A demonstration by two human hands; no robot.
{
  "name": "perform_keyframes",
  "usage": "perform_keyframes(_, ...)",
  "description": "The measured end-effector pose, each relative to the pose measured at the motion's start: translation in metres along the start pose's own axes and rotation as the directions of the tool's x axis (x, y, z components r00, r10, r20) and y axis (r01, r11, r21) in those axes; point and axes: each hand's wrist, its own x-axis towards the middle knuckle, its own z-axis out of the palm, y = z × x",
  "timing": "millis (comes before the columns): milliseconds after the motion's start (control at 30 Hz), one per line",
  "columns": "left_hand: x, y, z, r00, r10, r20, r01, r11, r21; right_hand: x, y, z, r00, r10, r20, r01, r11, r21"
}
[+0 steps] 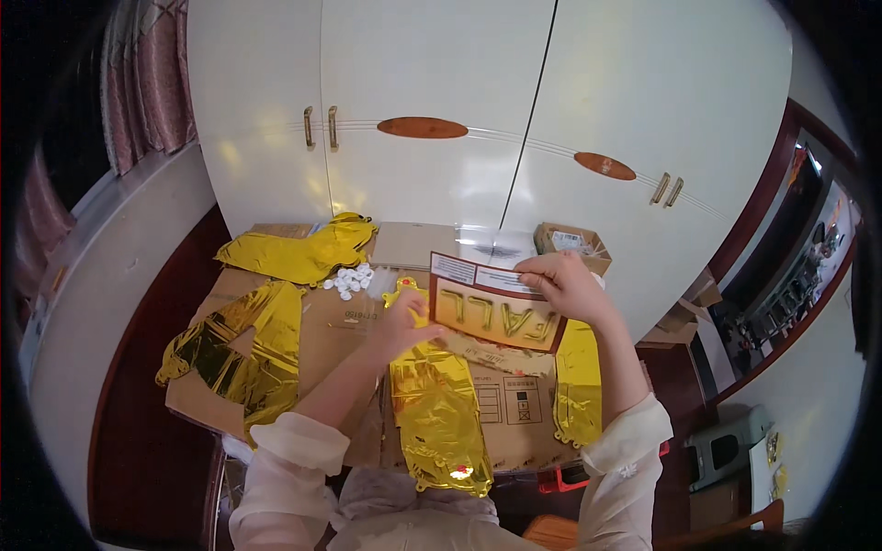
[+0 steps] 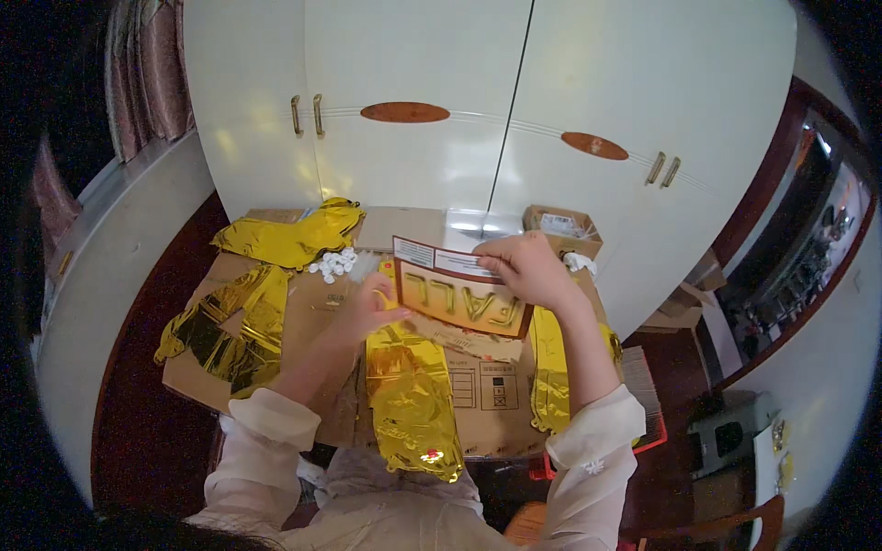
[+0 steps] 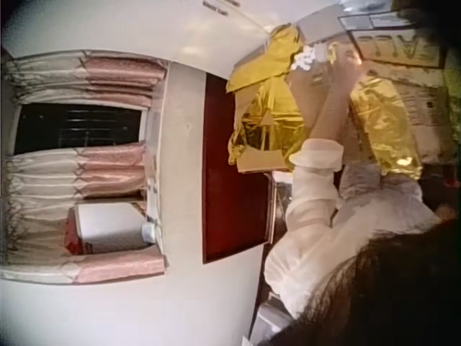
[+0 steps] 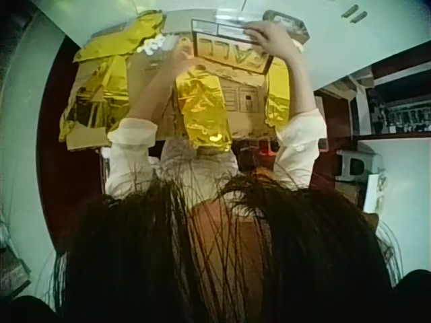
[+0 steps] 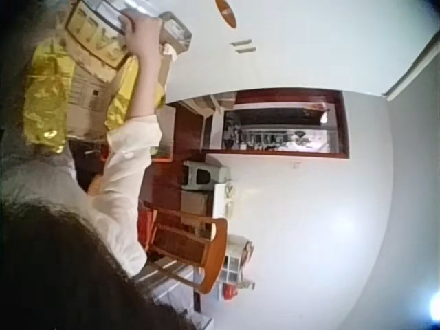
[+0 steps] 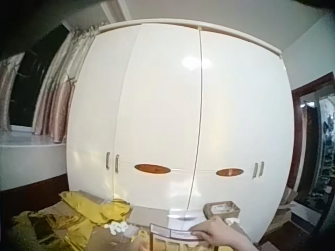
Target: Folding gold-colored star-shaped foil balloons on a cardboard workspace.
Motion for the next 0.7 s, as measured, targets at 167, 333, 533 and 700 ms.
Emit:
perform_keyframes(167, -0.017, 0.019, -0.037, 0.953, -0.097, 0.286, 0.166, 0.96, -0.225, 0.014, 0.008, 0.023, 0.989, -0.144, 0.019, 0.145, 0.977, -0.157)
perform_keyframes(333, -0.054, -0.011, -0.05, 0.914, -0.388, 0.114, 0.404, 0.865, -0.297, 0.006, 0.012, 0.094, 0.952, -0.243, -0.185, 0.208, 0.959, -0.19)
perform_keyframes(533, -0.07, -0.059, -0.054, 0.849, -0.527, 0.042, 0.524, 0.829, -0.196, -0.061, 0.031, 0.187, 0.928, -0.34, 0.153, 0.354, 0.932, -0.075)
perform_keyframes(700, -0.073, -0.061, -0.05, 0.861, -0.508, -0.033, 0.509, 0.861, 0.01, -0.083, 0.042, 0.203, 0.931, -0.292, 0.221, 0.267, 0.954, 0.135)
